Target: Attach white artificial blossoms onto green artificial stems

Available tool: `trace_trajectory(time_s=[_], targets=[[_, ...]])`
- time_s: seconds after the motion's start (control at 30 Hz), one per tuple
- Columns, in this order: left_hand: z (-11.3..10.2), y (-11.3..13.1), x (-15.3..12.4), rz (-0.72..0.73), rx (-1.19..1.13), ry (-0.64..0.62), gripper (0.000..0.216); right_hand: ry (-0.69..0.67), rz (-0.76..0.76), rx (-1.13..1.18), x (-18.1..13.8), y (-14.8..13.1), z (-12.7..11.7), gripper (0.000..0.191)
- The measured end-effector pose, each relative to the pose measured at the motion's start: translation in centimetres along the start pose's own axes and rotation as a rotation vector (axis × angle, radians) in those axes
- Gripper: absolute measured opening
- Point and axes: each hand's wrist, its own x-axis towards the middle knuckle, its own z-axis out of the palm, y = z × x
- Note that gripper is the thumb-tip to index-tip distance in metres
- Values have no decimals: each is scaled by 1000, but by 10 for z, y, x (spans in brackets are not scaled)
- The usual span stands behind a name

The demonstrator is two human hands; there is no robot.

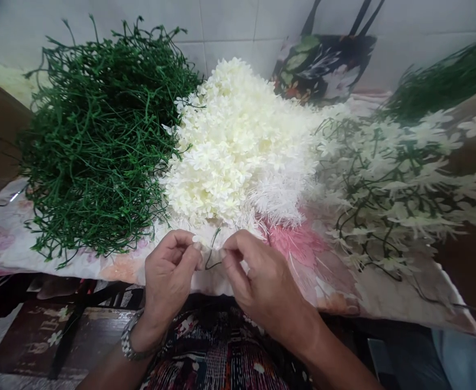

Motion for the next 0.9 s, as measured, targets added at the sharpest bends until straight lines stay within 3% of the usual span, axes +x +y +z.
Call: trace_trajectory(time_s=[0.1,0.3,0.43,0.77,0.9], targets=[[3,0,-2,31,9,15,8,-73,45,52,-2,-9,6,12],[2,-6,-7,90,34,-24,8,28,75,-35,-1,-4,17,13],[0,-9,-10,125,47,-62,11,3,106,-19,1,-2,14,15],[-4,-12,-8,502,161,-154,16,-20,73,-9,0,-2,12,15],[-7,-14,-9,548,150,-200,15,2,10,7,-2,-2,12,15]])
